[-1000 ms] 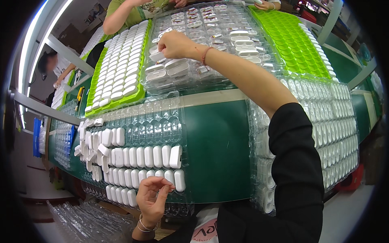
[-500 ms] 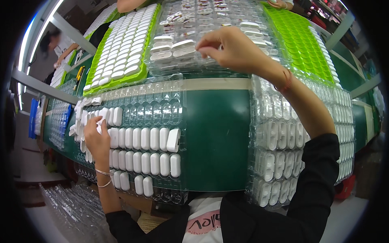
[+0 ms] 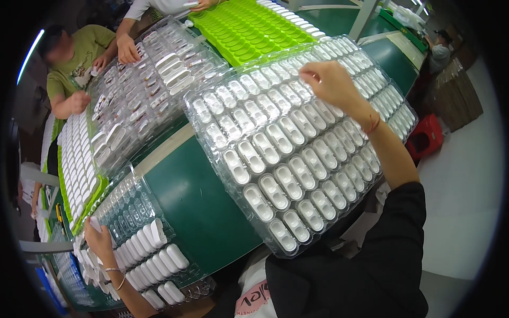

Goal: The person assembles small electronic components, likely wireless earbuds, by hand. They pick up white charging cases and small red circuit boards, insert the boards into the cases, and place the finished units into clear plastic trays on a green workbench.

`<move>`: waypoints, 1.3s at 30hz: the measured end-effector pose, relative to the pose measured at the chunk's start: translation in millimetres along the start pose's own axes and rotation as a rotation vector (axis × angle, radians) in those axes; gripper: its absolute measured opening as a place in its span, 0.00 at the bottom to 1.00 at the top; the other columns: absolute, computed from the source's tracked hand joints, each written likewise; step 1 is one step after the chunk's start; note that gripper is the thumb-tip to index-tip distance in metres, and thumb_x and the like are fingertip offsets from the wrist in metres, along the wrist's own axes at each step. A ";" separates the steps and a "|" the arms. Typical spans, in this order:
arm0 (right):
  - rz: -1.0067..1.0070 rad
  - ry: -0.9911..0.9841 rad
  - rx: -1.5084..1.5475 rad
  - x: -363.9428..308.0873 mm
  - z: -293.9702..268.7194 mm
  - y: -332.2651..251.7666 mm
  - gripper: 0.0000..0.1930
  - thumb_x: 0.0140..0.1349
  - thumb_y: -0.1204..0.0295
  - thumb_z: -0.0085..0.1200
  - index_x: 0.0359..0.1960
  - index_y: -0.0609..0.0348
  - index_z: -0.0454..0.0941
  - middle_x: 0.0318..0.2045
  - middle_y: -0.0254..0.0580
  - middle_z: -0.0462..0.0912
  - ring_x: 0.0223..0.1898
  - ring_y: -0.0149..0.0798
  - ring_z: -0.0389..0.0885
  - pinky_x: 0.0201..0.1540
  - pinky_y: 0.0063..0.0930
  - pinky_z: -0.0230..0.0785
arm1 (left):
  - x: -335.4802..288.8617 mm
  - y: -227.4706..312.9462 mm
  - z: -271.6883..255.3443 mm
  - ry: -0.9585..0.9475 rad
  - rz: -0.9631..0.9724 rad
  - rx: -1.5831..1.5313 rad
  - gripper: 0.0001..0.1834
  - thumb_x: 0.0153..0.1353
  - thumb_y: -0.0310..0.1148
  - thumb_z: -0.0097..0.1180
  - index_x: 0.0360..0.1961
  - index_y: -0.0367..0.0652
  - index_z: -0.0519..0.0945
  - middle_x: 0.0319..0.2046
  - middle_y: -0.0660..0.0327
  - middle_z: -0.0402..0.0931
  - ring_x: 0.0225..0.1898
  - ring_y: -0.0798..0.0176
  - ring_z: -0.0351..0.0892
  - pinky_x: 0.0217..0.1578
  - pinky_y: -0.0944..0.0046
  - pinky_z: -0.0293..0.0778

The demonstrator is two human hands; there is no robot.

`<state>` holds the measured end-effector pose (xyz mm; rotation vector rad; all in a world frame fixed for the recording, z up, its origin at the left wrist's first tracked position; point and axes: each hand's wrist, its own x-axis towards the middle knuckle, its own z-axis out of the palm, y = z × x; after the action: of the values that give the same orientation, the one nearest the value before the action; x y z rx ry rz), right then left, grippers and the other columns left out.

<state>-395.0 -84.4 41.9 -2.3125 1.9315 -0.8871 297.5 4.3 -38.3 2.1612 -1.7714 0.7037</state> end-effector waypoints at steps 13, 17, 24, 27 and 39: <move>0.303 -0.231 -0.281 32.5 1.4 123.2 0.07 0.49 0.70 0.59 0.26 0.60 0.81 0.27 0.50 0.83 0.33 0.49 0.83 0.37 0.40 0.73 | -28.8 192.2 -100.8 -0.318 0.209 -0.814 0.21 0.63 0.22 0.56 0.58 0.34 0.73 0.44 0.55 0.81 0.44 0.66 0.80 0.47 0.68 0.76; 0.075 -0.041 -0.300 27.8 -6.9 135.7 0.07 0.51 0.70 0.60 0.27 0.61 0.79 0.27 0.47 0.83 0.29 0.43 0.82 0.33 0.36 0.72 | -30.4 192.9 -111.7 -0.596 -0.220 -1.440 0.21 0.71 0.27 0.51 0.63 0.33 0.68 0.50 0.53 0.79 0.53 0.63 0.77 0.56 0.65 0.72; 0.131 -0.354 0.729 23.2 22.9 -60.9 0.09 0.65 0.67 0.60 0.37 0.61 0.80 0.30 0.34 0.82 0.33 0.23 0.80 0.37 0.17 0.74 | -37.6 186.3 -107.1 -0.716 -0.516 -1.815 0.22 0.69 0.31 0.55 0.61 0.34 0.70 0.50 0.53 0.79 0.48 0.66 0.78 0.50 0.65 0.74; -0.076 -0.518 0.862 13.2 42.4 -133.7 0.10 0.65 0.69 0.60 0.40 0.66 0.82 0.33 0.39 0.85 0.33 0.26 0.83 0.36 0.17 0.75 | -40.1 192.8 -120.3 -0.726 -0.554 -1.840 0.22 0.67 0.29 0.57 0.60 0.34 0.71 0.49 0.52 0.80 0.48 0.65 0.78 0.49 0.65 0.74; -0.132 -0.856 1.152 -13.6 88.3 -217.6 0.12 0.63 0.77 0.60 0.47 0.66 0.78 0.41 0.41 0.84 0.39 0.25 0.82 0.41 0.17 0.77 | -69.1 198.6 -124.7 -0.457 -0.351 -1.695 0.16 0.62 0.17 0.56 0.52 0.33 0.74 0.59 0.48 0.72 0.48 0.61 0.80 0.47 0.67 0.77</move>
<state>-162.3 -49.7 37.8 -1.6164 0.6190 -0.5725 70.2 79.1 11.5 1.2110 -1.1199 -1.1067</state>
